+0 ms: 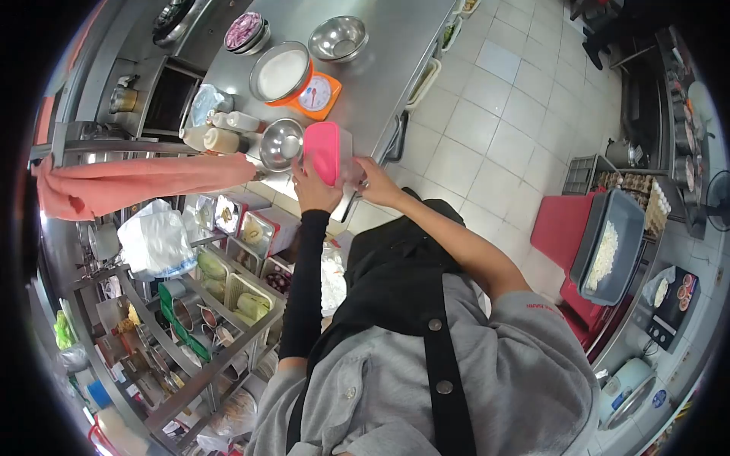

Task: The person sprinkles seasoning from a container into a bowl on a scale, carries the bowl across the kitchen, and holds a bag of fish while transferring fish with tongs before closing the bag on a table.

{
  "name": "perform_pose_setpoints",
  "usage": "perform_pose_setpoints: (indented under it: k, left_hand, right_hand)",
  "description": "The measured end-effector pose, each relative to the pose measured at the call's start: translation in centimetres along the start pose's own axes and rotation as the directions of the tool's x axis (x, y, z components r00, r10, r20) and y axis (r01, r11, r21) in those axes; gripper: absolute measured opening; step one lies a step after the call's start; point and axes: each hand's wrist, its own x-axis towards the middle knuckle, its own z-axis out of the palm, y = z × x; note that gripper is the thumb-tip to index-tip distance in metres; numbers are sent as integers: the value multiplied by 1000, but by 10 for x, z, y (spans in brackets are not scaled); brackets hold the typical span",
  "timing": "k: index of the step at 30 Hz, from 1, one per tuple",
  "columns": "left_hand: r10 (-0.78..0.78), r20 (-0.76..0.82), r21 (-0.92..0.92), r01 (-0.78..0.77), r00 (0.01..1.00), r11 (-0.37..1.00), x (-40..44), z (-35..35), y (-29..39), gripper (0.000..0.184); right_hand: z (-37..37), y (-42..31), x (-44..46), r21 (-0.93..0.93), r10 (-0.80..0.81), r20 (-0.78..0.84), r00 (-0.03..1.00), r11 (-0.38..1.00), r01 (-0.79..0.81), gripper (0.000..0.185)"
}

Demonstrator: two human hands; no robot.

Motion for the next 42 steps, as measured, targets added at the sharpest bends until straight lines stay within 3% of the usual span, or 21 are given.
perform_pose_setpoints:
  k: [1,4,5,8,9,12,14,16,17,21,24,25,27,30,33,36,39,42]
  left_hand:
    - [-63,7,-23,63,998,998,10,4,5,103]
    - [-154,75,39,152,985,988,34,11,20,103]
    - [-222,165,38,219,961,975,38,12,24,107]
    - [-244,395,-22,274,886,961,54,-8,40,113]
    - [-209,375,17,219,903,976,58,-7,35,117]
    - [-38,482,-163,132,875,978,84,2,0,118]
    - [-46,447,-155,128,893,980,86,-6,-1,114]
    - [-81,517,-147,181,852,972,95,-9,-11,111]
    - [-59,436,-131,128,898,983,95,-2,-19,106]
    - [-110,542,-204,257,833,945,99,-57,9,107]
    - [-77,507,-292,256,858,922,88,-73,-1,109]
    - [-32,433,-409,228,901,884,76,-80,-8,110]
    - [-146,354,-516,323,924,793,47,-85,-31,104]
    - [-254,329,-682,415,909,602,7,-97,-25,96]
    - [-285,315,-801,415,905,431,-21,-96,-19,89]
    - [-306,275,-833,385,911,397,-48,-93,-10,87]
    - [-344,243,-854,368,907,367,-76,-86,-11,88]
    - [-401,250,-865,389,881,316,-100,-87,-6,89]
  right_hand:
    - [-1,-4,0,-31,-2,-33,999,1000,1,84]
    - [-7,-18,9,-175,-220,-66,973,963,206,95]
    - [-8,-21,14,-223,-277,-83,957,941,253,99]
    - [-10,-15,33,-256,-278,-178,944,939,229,96]
    - [-13,-12,37,-298,-348,-179,920,911,286,92]
    - [-26,-12,40,-281,-241,-126,962,939,199,89]
    - [-31,-19,36,-216,-209,-90,974,958,186,90]
    - [-31,-22,41,-188,-192,-70,979,966,176,92]
    - [-29,-22,44,-193,-185,-62,981,966,170,92]
    - [-28,0,48,-134,-153,-68,986,981,142,87]
    - [-50,-14,45,-246,-113,-118,987,966,81,54]
    - [-57,-30,48,-303,-185,-139,973,943,136,43]
    - [-71,-65,54,-413,-322,-180,930,882,226,22]
    - [-65,-76,102,-730,-535,123,836,521,441,11]
    - [-33,-62,149,-849,-378,294,878,320,421,16]
    - [-6,-60,165,-928,-146,209,967,283,243,16]
    - [9,-50,166,-964,-167,188,968,157,214,23]
    - [9,-36,167,-947,-217,250,943,149,286,27]
